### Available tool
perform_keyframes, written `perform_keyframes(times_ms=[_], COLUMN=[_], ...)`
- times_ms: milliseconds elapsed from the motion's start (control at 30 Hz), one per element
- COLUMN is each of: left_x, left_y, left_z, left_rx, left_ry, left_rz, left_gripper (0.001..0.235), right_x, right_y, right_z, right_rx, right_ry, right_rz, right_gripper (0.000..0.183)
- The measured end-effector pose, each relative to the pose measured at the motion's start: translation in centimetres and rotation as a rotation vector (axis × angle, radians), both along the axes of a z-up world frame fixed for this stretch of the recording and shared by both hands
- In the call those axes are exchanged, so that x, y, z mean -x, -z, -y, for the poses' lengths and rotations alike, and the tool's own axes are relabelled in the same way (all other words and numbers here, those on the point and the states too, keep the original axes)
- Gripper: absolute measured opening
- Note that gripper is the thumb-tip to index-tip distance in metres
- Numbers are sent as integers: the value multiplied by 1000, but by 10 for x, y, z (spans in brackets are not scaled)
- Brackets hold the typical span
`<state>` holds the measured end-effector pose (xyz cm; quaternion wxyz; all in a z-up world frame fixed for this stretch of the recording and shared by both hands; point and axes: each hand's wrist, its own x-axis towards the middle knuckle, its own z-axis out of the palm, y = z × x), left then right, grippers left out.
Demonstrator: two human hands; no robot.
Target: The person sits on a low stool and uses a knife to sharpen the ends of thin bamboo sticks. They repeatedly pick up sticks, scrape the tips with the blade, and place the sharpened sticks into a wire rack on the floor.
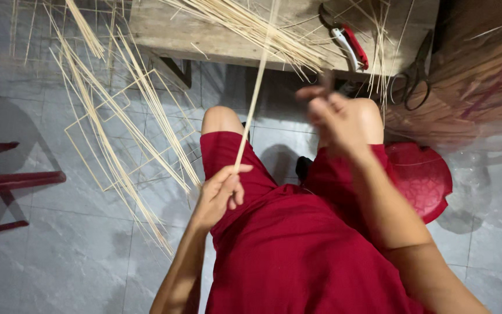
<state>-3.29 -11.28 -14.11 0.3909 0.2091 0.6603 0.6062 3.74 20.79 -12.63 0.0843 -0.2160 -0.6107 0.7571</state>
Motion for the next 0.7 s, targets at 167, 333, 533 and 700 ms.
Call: perform_keyframes(times_ms=[167, 333, 533, 700], left_x=[-8, -14, -15, -16], left_y=[23, 36, 52, 67], left_z=[-25, -34, -37, -38], left_rx=[-158, -192, -185, -182], left_ry=[77, 72, 60, 57], left_rz=[165, 203, 235, 335], left_gripper=[36, 38, 40, 38], right_x=[11, 17, 26, 24], right_y=[18, 34, 56, 63], right_z=[55, 61, 66, 65], right_rx=[255, 212, 152, 75], right_ry=[-104, -87, -73, -51], right_rz=[-24, -10, -89, -100], right_gripper=[28, 23, 18, 18])
